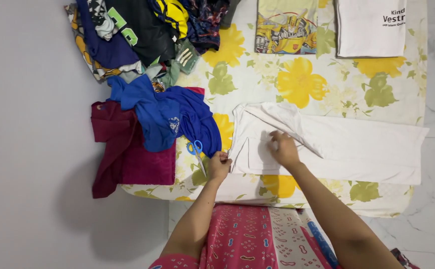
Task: Folding several items of clothing including t-shirts and a patterned shirt on a floral-covered bed.
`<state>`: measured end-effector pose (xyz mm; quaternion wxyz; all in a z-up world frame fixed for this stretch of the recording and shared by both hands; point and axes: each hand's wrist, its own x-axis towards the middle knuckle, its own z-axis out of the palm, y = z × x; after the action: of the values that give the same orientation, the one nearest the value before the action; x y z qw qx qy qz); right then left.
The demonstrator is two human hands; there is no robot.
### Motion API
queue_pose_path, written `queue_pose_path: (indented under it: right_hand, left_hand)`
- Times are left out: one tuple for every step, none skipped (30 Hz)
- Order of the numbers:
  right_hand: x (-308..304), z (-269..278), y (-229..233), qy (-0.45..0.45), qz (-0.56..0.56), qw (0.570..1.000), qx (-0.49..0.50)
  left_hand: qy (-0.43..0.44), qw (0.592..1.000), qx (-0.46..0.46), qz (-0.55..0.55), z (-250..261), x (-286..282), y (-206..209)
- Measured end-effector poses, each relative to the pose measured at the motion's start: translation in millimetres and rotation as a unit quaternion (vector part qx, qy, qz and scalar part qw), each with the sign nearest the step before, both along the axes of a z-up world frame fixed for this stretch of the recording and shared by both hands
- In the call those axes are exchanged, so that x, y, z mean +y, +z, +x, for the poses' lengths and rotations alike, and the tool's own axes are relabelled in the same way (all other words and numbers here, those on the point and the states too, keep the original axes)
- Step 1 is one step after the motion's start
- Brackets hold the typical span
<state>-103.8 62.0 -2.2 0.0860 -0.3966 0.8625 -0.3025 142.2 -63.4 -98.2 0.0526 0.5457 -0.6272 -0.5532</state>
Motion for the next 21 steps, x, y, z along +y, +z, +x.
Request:
queue_pose_path:
  right_hand:
    - [2.6,7.3,-3.4,0.076,0.041,0.996,-0.035]
    - [5.6,11.4,-7.5,0.077,0.042,0.995,-0.036]
    - [8.4,15.1,-11.5,0.117,0.124,0.985,-0.028]
    - [11.2,18.8,-15.5,0.155,0.206,0.966,-0.019]
    - [22.0,25.5,-19.8,0.153,0.207,0.966,-0.020]
    - [32.6,32.3,-23.9,0.186,0.259,0.946,-0.050]
    - [43.6,37.1,-27.8,0.217,0.312,0.922,-0.078]
    - [51.7,43.8,-17.5,0.215,0.313,0.922,-0.077]
    - [60.5,49.8,-6.8,0.254,0.291,0.919,-0.079]
    - [69.3,55.9,3.8,0.293,0.269,0.914,-0.081]
    - [74.4,57.1,7.3,0.291,0.271,0.914,-0.081]
    - [79.7,58.4,10.9,0.288,0.240,0.923,-0.085]
    - [83.1,59.9,13.2,0.285,0.206,0.932,-0.087]
    - [80.1,56.9,15.3,0.284,0.206,0.932,-0.087]
    - [76.2,55.1,17.3,0.252,0.172,0.948,-0.093]
    - [72.5,53.0,19.3,0.220,0.137,0.961,-0.098]
    - [58.2,46.0,28.7,0.217,0.136,0.962,-0.098]
    - [44.5,38.5,38.2,0.143,0.115,0.975,-0.128]
    - [31.5,31.2,47.8,0.067,0.094,0.981,-0.158]
    - [23.1,22.2,49.0,0.064,0.094,0.981,-0.158]
    - [14.1,11.8,50.5,0.053,0.054,0.979,-0.192]
  left_hand:
    - [0.021,1.000,0.017,-0.003,-0.7,2.8,1.2]
    - [0.022,1.000,0.016,-0.002,0.0,4.0,3.8]
    - [0.020,0.999,0.017,-0.025,-0.2,4.0,5.9]
    - [0.018,0.999,0.019,-0.047,-0.6,4.1,8.2]
    - [0.016,0.999,0.019,-0.046,0.2,4.2,9.0]
    - [0.016,0.999,0.021,-0.040,1.0,4.1,9.8]
    - [0.015,0.999,0.026,-0.033,-0.5,4.5,9.9]
    - [0.013,0.999,0.028,-0.031,-0.1,3.0,12.0]
    - [0.005,0.999,0.029,-0.039,-0.4,2.4,14.2]
    - [-0.002,0.998,0.031,-0.048,-0.9,2.0,16.2]
    - [-0.004,0.998,0.032,-0.045,-1.1,2.5,16.1]
    - [-0.010,0.998,0.033,-0.046,-1.5,3.3,16.1]
    - [-0.015,0.998,0.033,-0.049,-1.0,2.2,15.8]
    - [-0.016,0.998,0.034,-0.049,-1.1,4.0,13.1]
    - [-0.026,0.997,0.044,-0.058,0.3,4.6,11.0]
    - [-0.035,0.996,0.054,-0.066,1.3,5.4,9.0]
    - [-0.039,0.996,0.055,-0.067,1.1,4.2,12.6]
    - [-0.051,0.994,0.046,-0.082,0.7,3.4,16.2]
    - [-0.065,0.992,0.037,-0.098,0.4,3.0,19.9]
    - [-0.068,0.992,0.038,-0.098,0.2,4.8,20.7]
    - [-0.074,0.992,0.001,-0.101,-1.9,5.1,21.4]
